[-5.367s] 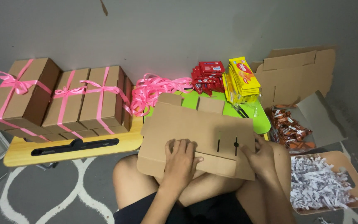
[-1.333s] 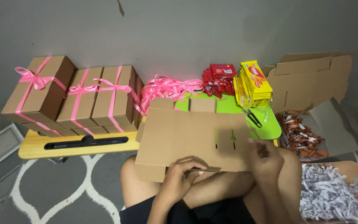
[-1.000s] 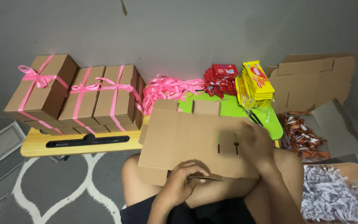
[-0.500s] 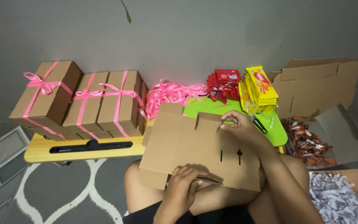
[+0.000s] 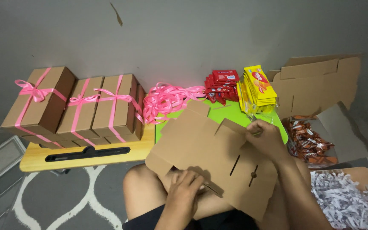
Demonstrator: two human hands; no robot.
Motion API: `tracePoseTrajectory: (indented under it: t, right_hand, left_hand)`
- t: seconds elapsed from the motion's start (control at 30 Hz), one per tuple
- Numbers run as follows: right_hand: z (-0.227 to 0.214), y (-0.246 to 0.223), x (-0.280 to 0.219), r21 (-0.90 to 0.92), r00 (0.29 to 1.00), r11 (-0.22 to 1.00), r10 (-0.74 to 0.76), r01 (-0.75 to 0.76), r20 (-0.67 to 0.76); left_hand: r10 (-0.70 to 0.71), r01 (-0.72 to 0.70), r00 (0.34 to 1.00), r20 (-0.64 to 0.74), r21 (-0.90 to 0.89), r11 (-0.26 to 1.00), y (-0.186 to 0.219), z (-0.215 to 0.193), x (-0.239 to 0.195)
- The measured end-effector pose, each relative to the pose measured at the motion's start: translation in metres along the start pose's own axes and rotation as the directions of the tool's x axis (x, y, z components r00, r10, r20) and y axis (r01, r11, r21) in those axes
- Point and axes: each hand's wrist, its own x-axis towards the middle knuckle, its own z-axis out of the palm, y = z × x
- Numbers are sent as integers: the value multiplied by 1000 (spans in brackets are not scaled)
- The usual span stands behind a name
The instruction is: The person folds a flat cardboard sheet into a small box, tucks the flaps to form the sides, and places the assembled box on a green tray. They then reach for shredded paper from a nearby container.
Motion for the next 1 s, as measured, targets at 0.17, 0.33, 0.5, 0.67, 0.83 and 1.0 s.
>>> tracePoseTrajectory:
  t: [0.17, 0.33, 0.5, 0.67, 0.83, 1.0]
  right_hand:
    - [16, 16, 20, -27, 995, 999, -36, 39, 92]
    - [22, -15, 20, -44, 987, 990, -132, 136, 93]
    - [30, -37, 25, -34, 999, 999, -20, 21, 31]
    - [42, -24, 33, -96, 1000, 995, -6, 9, 30]
    - [31, -52, 19, 20, 1000, 1000, -8, 8, -20]
    - [21, -40, 17, 132, 989, 986, 91, -106, 114]
  left_hand:
    - [-83, 81, 996, 38, 55, 995, -7, -9, -1]
    - [-120, 116, 993, 7, 203, 972, -30, -27, 0]
    - [-298, 321, 932, -204, 87, 943, -48, -29, 8]
    - [-402, 323, 850, -341, -266, 908, -49, -14, 8]
    - [-666, 494, 593, -453, -449, 745, -55, 25, -3]
    - [-888, 367, 438, -139, -874, 318, -67, 57, -8]
